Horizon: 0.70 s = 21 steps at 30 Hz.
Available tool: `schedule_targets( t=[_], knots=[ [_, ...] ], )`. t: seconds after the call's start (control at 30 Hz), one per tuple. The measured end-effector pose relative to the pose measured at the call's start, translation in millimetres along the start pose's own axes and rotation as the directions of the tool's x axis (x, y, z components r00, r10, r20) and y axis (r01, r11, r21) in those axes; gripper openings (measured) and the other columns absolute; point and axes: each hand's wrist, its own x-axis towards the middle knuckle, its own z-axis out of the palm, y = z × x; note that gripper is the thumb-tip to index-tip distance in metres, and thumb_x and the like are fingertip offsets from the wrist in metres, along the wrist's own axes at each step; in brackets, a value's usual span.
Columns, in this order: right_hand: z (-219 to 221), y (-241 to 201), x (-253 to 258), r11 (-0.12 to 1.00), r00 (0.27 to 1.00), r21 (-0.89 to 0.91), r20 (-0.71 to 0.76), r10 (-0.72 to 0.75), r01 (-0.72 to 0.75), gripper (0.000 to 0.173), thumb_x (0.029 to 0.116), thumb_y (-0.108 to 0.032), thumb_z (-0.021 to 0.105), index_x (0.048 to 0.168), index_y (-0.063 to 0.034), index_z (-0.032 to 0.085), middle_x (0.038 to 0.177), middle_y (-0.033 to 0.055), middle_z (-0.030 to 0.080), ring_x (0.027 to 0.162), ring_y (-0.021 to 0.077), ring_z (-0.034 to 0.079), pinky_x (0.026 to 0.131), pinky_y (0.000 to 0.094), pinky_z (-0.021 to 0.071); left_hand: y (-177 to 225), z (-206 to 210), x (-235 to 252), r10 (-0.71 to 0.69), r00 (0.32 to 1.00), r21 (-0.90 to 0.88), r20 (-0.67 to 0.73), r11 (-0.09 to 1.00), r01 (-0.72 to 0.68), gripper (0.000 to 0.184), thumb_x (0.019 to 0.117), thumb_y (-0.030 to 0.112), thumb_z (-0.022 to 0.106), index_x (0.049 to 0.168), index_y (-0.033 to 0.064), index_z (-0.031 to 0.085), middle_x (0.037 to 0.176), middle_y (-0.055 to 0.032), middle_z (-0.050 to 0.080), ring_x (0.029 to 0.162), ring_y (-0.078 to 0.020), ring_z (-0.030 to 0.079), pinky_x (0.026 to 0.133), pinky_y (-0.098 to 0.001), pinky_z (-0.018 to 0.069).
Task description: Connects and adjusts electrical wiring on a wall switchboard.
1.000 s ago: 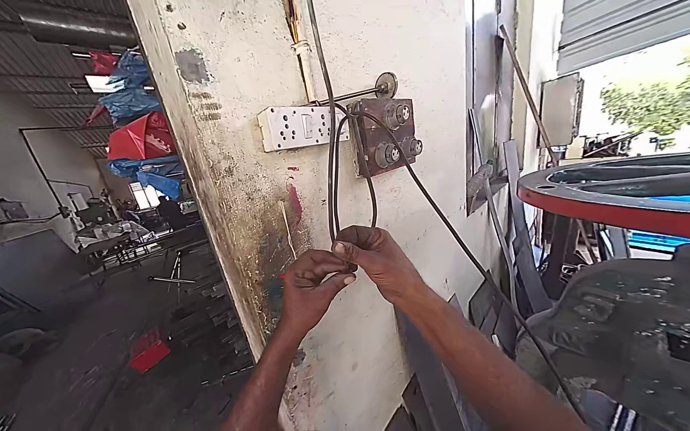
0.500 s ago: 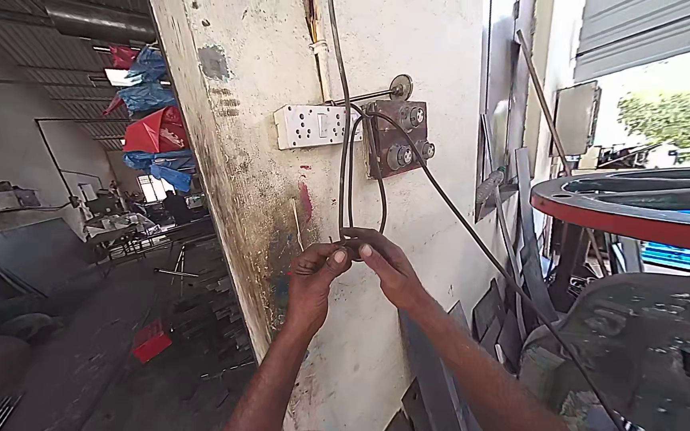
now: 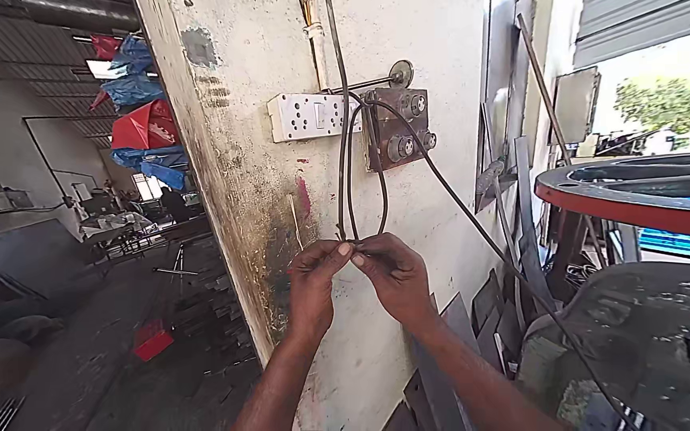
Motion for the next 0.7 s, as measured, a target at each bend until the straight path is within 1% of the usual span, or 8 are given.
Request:
schedule_targets(
  t=[0.13, 0.2, 0.27, 0.33, 0.43, 0.53, 0.6, 0.7],
  knots=[
    [0.9, 6.2, -0.5, 0.973, 0.998, 0.225, -0.026, 0.051, -0.044, 0.012, 0.0977, -0.003, 0.067, 0.109, -0.0029, 0.069, 0.107, 0.0098, 0.070, 0.098, 0.0228, 0.072, 0.090, 0.0459, 0.0640, -5.6, 10.3, 1.9, -0.064, 0.991, -0.083, -0.116, 0.995, 0.055, 0.016, 0.0968, 0.000, 0.062, 0.087, -0.0040, 0.074, 0.086, -0.0143, 0.072, 0.079, -0.0141, 0.066, 0.067, -0.0248, 0.0526],
    [-1.6, 14.8, -8.8, 0.959, 0.994, 0.276, -0.058, 0.092, -0.072, 0.011, 0.0989, -0.005, 0.066, 0.110, -0.0048, 0.069, 0.108, 0.0102, 0.070, 0.098, 0.0235, 0.072, 0.090, 0.0466, 0.0634, -14.5, 15.4, 0.2, -0.109, 0.979, -0.117, -0.171, 0.989, 0.089, 0.016, 0.0966, 0.000, 0.062, 0.085, -0.0033, 0.073, 0.085, -0.0138, 0.072, 0.078, -0.0144, 0.065, 0.067, -0.0254, 0.0525],
    [-8.1, 20.5, -18.4, 0.982, 0.992, 0.158, -0.057, 0.113, -0.103, 0.012, 0.0984, -0.007, 0.067, 0.110, -0.0038, 0.067, 0.109, 0.0105, 0.072, 0.097, 0.0216, 0.072, 0.086, 0.0416, 0.0638, -24.1, 15.5, -2.2, -0.175, 0.964, -0.096, -0.198, 0.983, 0.159, 0.017, 0.0975, 0.004, 0.063, 0.084, -0.0009, 0.073, 0.085, -0.0119, 0.072, 0.079, -0.0146, 0.065, 0.068, -0.0267, 0.0523],
    [-15.5, 25.4, -18.4, 0.996, 0.999, -0.084, -0.022, 0.038, -0.040, 0.015, 0.0949, -0.006, 0.071, 0.109, -0.0032, 0.068, 0.108, 0.0084, 0.074, 0.093, 0.0173, 0.073, 0.079, 0.0334, 0.0646, -31.8, 12.5, 0.5, -0.164, 0.971, -0.030, -0.176, 0.986, 0.161, 0.016, 0.0960, 0.008, 0.066, 0.083, 0.0020, 0.073, 0.084, -0.0091, 0.071, 0.081, -0.0147, 0.065, 0.072, -0.0286, 0.0532],
    [-20.4, 28.6, -13.9, 0.929, 0.993, -0.352, 0.003, -0.121, 0.114, 0.019, 0.0896, -0.006, 0.076, 0.108, -0.0079, 0.074, 0.107, 0.0048, 0.073, 0.088, 0.0105, 0.072, 0.070, 0.0242, 0.0640, -34.5, 16.1, 0.9, -0.084, 0.984, -0.003, -0.155, 0.996, 0.084, 0.016, 0.0934, 0.008, 0.069, 0.079, 0.0017, 0.072, 0.081, -0.0093, 0.070, 0.080, -0.0151, 0.065, 0.071, -0.0280, 0.0525],
    [-20.8, 20.7, 6.9, 0.843, 0.966, -0.480, 0.037, -0.255, 0.241, 0.017, 0.0920, -0.011, 0.077, 0.109, -0.0107, 0.077, 0.103, 0.0049, 0.072, 0.083, 0.0054, 0.070, 0.067, 0.0179, 0.0608, -22.1, 22.2, 9.2, -0.055, 0.986, -0.018, -0.155, 0.998, 0.053, 0.016, 0.0943, 0.010, 0.069, 0.081, 0.0014, 0.073, 0.081, -0.0100, 0.070, 0.079, -0.0149, 0.065, 0.069, -0.0274, 0.0531],
    [-22.6, 13.8, 26.2, 0.791, 0.952, -0.539, 0.069, -0.300, 0.288, 0.015, 0.0950, -0.014, 0.073, 0.109, -0.0113, 0.077, 0.098, 0.0037, 0.072, 0.081, 0.0041, 0.068, 0.068, 0.0179, 0.0597, -13.5, 21.9, 12.8, -0.069, 0.987, -0.028, -0.145, 0.997, 0.066, 0.015, 0.0970, 0.011, 0.066, 0.092, -0.0010, 0.074, 0.089, -0.0134, 0.072, 0.083, -0.0174, 0.067, 0.072, -0.0291, 0.0548],
    [-31.3, 4.8, 61.0, 0.728, 0.935, -0.607, 0.078, -0.346, 0.319, 0.016, 0.0972, -0.018, 0.070, 0.109, -0.0087, 0.077, 0.091, 0.0038, 0.071, 0.077, 0.0046, 0.067, 0.067, 0.0194, 0.0586, -4.5, 9.7, 3.3, -0.084, 0.994, -0.026, -0.071, 0.996, 0.082, 0.027, 0.1022, 0.017, 0.060, 0.117, -0.0026, 0.072, 0.102, -0.0166, 0.073, 0.089, -0.0208, 0.069, 0.077, -0.0320, 0.0577]
  ],
)
